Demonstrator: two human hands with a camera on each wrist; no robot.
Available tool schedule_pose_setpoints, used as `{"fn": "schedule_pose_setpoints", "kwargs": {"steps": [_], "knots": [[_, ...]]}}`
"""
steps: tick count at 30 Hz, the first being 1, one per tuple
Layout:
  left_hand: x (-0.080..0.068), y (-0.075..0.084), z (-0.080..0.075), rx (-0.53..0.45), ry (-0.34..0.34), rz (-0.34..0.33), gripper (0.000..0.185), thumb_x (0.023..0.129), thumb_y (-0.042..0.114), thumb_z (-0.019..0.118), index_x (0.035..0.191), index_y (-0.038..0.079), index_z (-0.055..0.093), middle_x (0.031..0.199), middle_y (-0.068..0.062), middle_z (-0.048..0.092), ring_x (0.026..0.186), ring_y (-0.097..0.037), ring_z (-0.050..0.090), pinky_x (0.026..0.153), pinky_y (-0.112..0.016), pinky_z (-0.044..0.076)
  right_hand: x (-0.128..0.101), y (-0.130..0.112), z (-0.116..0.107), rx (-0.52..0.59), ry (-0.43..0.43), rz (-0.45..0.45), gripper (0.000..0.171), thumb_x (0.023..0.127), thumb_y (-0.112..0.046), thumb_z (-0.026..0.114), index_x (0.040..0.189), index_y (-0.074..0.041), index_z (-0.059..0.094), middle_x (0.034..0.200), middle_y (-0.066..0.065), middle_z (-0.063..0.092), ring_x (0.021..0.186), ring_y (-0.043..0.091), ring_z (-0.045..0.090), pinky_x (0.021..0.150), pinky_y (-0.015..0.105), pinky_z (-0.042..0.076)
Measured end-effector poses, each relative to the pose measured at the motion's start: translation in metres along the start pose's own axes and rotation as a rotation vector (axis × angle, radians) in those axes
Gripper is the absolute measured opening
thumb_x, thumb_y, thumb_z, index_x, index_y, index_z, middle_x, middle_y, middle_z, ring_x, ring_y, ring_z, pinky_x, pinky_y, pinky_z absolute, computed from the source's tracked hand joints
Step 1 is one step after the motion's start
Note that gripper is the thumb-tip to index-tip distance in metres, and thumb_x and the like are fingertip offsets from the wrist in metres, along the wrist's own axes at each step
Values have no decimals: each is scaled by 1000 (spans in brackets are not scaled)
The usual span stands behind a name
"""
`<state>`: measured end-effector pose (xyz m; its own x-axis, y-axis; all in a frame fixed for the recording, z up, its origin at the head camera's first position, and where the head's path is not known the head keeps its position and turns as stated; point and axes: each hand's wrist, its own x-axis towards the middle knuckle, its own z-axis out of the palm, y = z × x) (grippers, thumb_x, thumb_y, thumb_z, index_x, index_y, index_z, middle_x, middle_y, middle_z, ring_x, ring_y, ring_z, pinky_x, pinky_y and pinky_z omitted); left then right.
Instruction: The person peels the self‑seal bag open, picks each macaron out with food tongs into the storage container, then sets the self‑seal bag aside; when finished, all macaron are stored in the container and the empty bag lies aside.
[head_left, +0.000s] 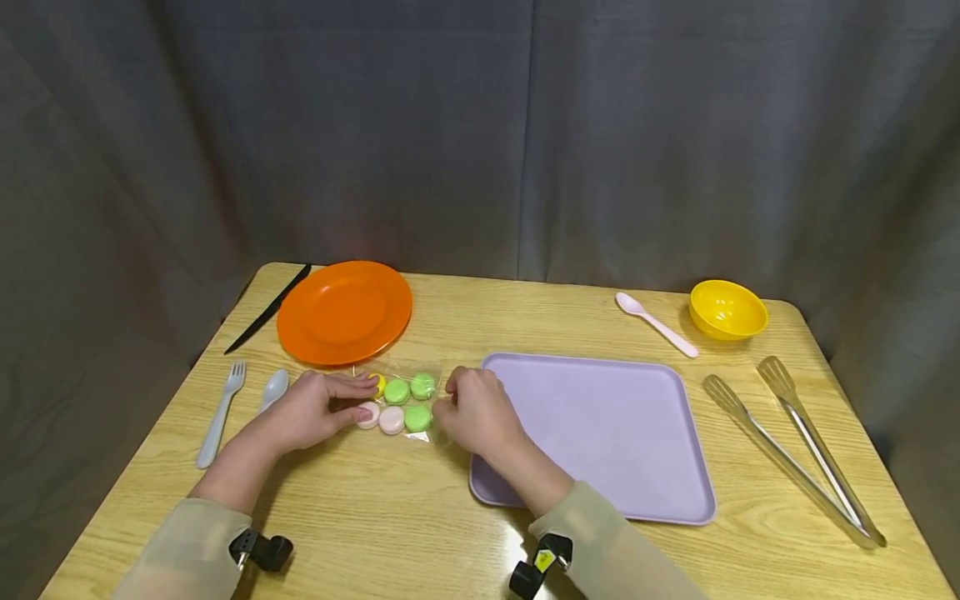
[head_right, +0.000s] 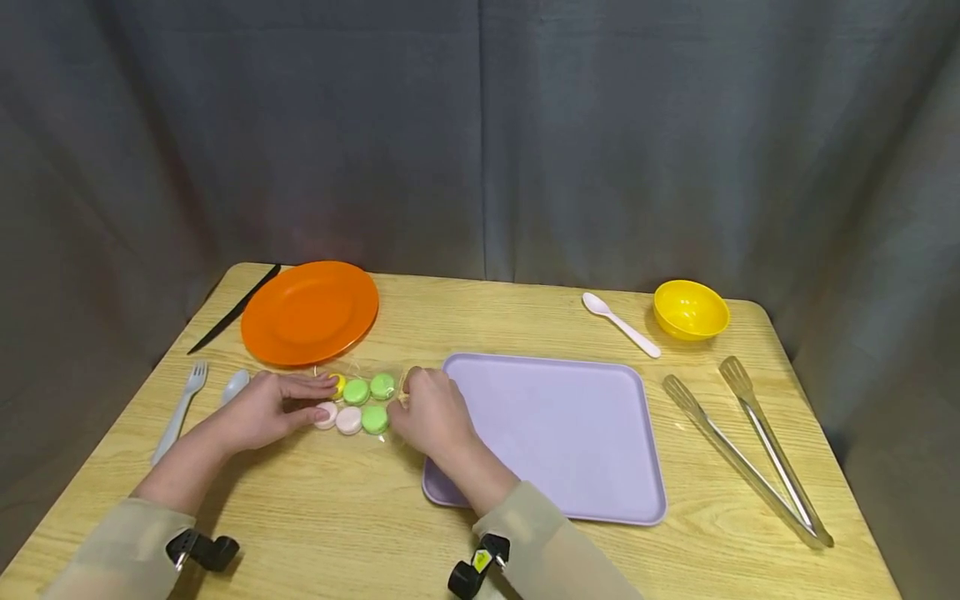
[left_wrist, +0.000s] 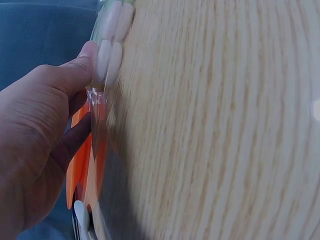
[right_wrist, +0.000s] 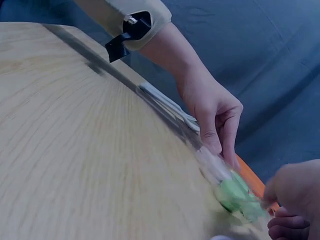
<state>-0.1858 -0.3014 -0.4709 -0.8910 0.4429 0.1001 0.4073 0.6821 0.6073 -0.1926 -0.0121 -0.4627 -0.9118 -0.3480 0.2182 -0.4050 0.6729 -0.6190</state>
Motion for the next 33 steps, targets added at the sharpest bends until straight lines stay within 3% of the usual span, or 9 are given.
{"fn": "schedule_pose_setpoints", "kwargs": {"steps": [3, 9, 13, 18, 21, 26, 30, 33], "knots": [[0, 1, 0, 2, -3, -3, 39, 91, 19, 87, 128, 9, 78, 135, -4, 70, 131, -29, 62, 112, -53, 46, 7, -3, 3, 0, -20, -21, 13, 88, -13, 76, 89, -2, 71, 70, -1, 60, 61, 14, 55, 52, 27, 48], [1, 2, 0, 20, -13, 3, 40, 90, 18, 87, 127, 7, 78, 134, -6, 70, 130, -31, 63, 112, -53, 46, 14, -3, 6, -35, -13, -44, 13, 93, -1, 72, 81, -7, 74, 72, -1, 66, 62, 11, 59, 55, 25, 50], [-1, 2, -1, 39, -11, 9, 40, 90, 18, 87, 127, 7, 78, 133, -6, 71, 130, -32, 63, 111, -54, 46, 12, 0, 4, -44, 28, 8, 13, 90, 1, 73, 80, -7, 75, 75, 2, 70, 65, 12, 63, 59, 26, 53], [1, 1, 0, 48, -11, 13, 40, 92, 18, 86, 129, 7, 76, 134, -6, 70, 132, -32, 62, 112, -54, 45, 8, 8, 1, -48, 58, 103, 13, 84, -2, 73, 74, -9, 69, 71, 2, 67, 62, 16, 61, 53, 29, 52], [1, 2, 1, 45, -6, 17, 40, 91, 18, 86, 129, 7, 76, 134, -6, 70, 131, -31, 62, 112, -54, 45, 7, 12, 1, -62, 89, 114, 12, 82, -1, 70, 74, -9, 65, 69, 3, 63, 60, 18, 60, 49, 31, 50], [1, 3, 1, 39, -12, -2, 41, 91, 19, 86, 129, 7, 76, 135, -6, 70, 132, -31, 62, 113, -55, 44, 8, 20, -2, -106, 147, -1, 11, 81, 7, 67, 82, -4, 67, 73, 5, 64, 61, 18, 60, 52, 32, 52], [1, 3, 1, 46, -12, 6, 40, 92, 19, 85, 129, 7, 76, 135, -7, 69, 132, -32, 62, 113, -55, 44, 4, 23, -7, -130, 83, -172, 5, 86, 1, 71, 88, -3, 71, 83, 4, 66, 73, 20, 64, 64, 35, 57], [0, 1, 1, 44, -4, 33, 40, 92, 16, 85, 130, 5, 75, 136, -8, 69, 131, -32, 62, 112, -55, 45, 0, 20, -7, -230, -1, -296, 5, 87, -7, 75, 84, -7, 70, 87, 4, 65, 81, 22, 65, 72, 38, 57]]}}
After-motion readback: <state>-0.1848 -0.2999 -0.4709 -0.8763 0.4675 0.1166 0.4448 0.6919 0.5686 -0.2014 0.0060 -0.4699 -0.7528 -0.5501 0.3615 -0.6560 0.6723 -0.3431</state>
